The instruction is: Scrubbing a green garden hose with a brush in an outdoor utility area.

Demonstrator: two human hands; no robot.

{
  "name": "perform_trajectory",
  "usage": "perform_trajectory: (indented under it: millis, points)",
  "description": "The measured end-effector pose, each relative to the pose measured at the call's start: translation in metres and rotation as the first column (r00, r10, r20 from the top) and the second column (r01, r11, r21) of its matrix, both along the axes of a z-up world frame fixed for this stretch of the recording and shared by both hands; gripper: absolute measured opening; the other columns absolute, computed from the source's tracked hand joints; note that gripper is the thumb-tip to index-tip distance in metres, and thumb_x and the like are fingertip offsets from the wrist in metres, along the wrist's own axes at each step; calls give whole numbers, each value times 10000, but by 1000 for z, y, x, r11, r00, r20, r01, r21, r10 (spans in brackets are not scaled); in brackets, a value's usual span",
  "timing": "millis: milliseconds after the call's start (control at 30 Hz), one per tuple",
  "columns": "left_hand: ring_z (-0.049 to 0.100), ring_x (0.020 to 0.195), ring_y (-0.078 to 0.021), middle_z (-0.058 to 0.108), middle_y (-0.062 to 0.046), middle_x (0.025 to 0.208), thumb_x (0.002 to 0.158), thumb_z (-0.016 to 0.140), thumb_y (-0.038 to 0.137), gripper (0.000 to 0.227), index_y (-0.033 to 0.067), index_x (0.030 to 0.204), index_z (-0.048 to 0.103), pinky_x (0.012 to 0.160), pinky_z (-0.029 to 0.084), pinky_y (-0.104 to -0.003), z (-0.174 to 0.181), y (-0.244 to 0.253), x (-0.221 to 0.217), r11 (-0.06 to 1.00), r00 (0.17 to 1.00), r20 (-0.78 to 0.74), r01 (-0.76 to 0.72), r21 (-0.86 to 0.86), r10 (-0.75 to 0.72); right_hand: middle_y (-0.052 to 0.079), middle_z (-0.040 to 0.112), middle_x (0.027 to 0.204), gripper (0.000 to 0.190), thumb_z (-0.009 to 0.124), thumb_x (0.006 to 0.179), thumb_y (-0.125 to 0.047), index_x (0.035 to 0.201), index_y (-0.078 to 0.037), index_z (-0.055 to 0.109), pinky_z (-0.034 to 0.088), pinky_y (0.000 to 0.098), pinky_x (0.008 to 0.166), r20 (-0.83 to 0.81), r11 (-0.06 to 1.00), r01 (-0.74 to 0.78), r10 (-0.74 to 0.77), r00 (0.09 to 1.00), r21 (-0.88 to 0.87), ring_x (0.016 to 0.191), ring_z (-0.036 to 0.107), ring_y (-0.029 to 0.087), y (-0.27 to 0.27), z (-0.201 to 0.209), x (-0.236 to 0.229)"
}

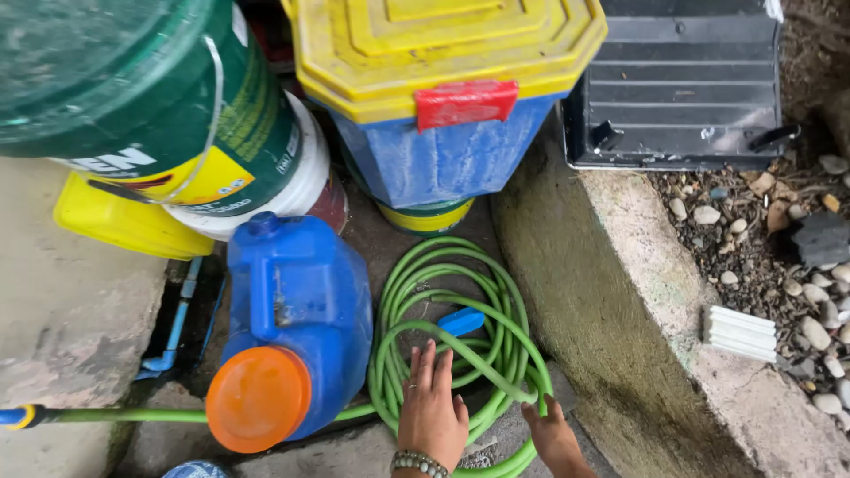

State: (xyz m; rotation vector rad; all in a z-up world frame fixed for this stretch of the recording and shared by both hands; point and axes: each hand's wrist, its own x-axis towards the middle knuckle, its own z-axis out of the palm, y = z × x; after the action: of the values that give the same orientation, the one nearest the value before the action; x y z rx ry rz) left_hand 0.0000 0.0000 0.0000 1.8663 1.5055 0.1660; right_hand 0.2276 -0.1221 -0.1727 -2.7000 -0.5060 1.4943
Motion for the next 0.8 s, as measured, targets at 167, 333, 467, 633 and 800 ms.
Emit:
perform_trajectory:
  millis: [167, 333, 467, 633, 800]
  points:
    - [176, 1520, -365, 243, -135, 1682, 828, 661, 130, 744, 95, 1524, 403, 1162, 252, -533, -40, -4, 10, 996, 997, -22, 73, -43, -74, 200, 662, 1392, 816, 562, 935, -551, 1614, -187, 294, 491, 429, 1136, 93, 998, -39, 35, 995, 41, 1333, 627, 351, -1, -52, 33]
    - [171, 1514, -368, 246, -142, 1679, 834, 661, 125, 728, 89, 1515, 407, 1154, 229, -548, -68, 3, 15, 985, 989, -26, 142, -100, -145, 216, 575, 1458, 833, 608, 931, -562, 1603, -180, 297, 446, 450, 1149, 197, 992, -117, 124, 973, -48, 1377, 543, 372, 14, -105, 61]
    - [218, 1504, -393, 299, -185, 1603, 832, 654, 106, 661, 47, 1454, 440, 1170, 246, -524, -99, -4, 15, 983, 982, 54, 182, -33, -180, 224, 532, 1509, 847, 582, 947, -554, 1642, -217, 234, 406, 456, 1189, 209, 992, -90, 107, 972, -91, 1421, 496, 395, 24, -128, 69]
    - [253, 1492, -410, 326, -206, 1595, 843, 638, 82, 642, 36, 1459, 464, 1176, 229, -526, -120, -10, 24, 979, 970, 140, 201, 10, -201, 194, 469, 1559, 812, 553, 968, -518, 1648, -273, 183, 381, 477, 1193, 166, 991, -67, 85, 982, -112, 1445, 450, 401, 27, -146, 72]
    - [314, 1489, -424, 394, -209, 1590, 867, 626, 65, 606, 25, 1455, 485, 1181, 305, -488, -131, -16, 45, 978, 936, 285, 193, 83, -208, 161, 540, 1528, 759, 599, 971, -430, 1635, -307, 252, 401, 450, 1206, 136, 995, -85, 92, 986, -57, 1412, 536, 358, 16, -164, 75]
